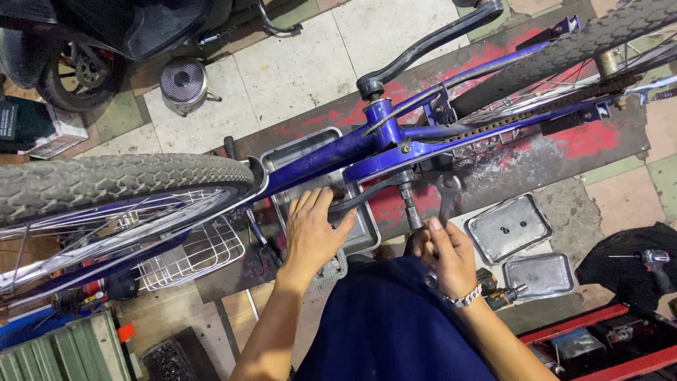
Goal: The person uses a wrench to tighten a bolt on the crankset of a blue bicycle. They repeatedly adjust the tool and apply force to secure the component while the bicycle is positioned upside down on a workbench.
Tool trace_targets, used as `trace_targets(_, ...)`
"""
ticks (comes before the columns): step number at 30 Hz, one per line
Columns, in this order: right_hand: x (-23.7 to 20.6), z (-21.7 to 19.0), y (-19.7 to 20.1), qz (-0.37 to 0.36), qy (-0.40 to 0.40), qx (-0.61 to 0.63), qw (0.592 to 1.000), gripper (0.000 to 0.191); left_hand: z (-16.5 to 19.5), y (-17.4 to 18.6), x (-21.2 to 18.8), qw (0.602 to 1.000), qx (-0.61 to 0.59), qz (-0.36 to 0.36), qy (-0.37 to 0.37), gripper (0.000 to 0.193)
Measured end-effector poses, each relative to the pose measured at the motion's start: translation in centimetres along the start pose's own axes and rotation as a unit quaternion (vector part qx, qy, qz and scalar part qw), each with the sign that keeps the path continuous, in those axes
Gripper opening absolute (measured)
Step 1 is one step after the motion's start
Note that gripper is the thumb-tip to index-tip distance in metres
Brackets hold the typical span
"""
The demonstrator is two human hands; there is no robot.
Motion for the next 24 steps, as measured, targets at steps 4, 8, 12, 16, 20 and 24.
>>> trace_targets(4,0.1,0.6,1.6,0.015,-0.008,-0.064,0.998,0.048,0.8,-0.1,-0.1,1.000,-0.011,0.009,-0.010,0.038)
trace_targets(8,1.5,0.9,1.7,-0.060,0.060,-0.204,0.975,0.051,0.5,-1.7,0.3,0.999,-0.036,-0.023,0.011,0.040)
trace_targets(12,4.2,3.2,1.3,-0.131,0.116,-0.246,0.953,0.051,-1.1,-2.9,0.7,0.997,0.000,-0.038,0.066,0.042)
trace_targets(16,7.3,4.9,1.1,-0.151,0.158,-0.262,0.940,0.054,-2.2,-3.5,0.9,0.995,0.040,-0.044,0.085,0.042)
trace_targets(20,9.3,4.5,1.1,-0.212,0.149,-0.259,0.930,0.055,-2.9,-3.8,0.8,0.991,0.049,-0.051,0.111,0.040)
trace_targets(24,10.7,2.5,0.7,-0.259,0.156,-0.322,0.897,0.056,-3.2,-3.9,1.1,0.987,0.046,-0.079,0.130,0.036)
Point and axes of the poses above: each hand's wrist, its own x-axis towards the middle knuckle, its own y-axis out of the back of the hand, z = x × y, the point moved 10 cm from there along x, towards the middle knuckle, and after that the axes turned 15 degrees about -x, right-handed, at the moved point
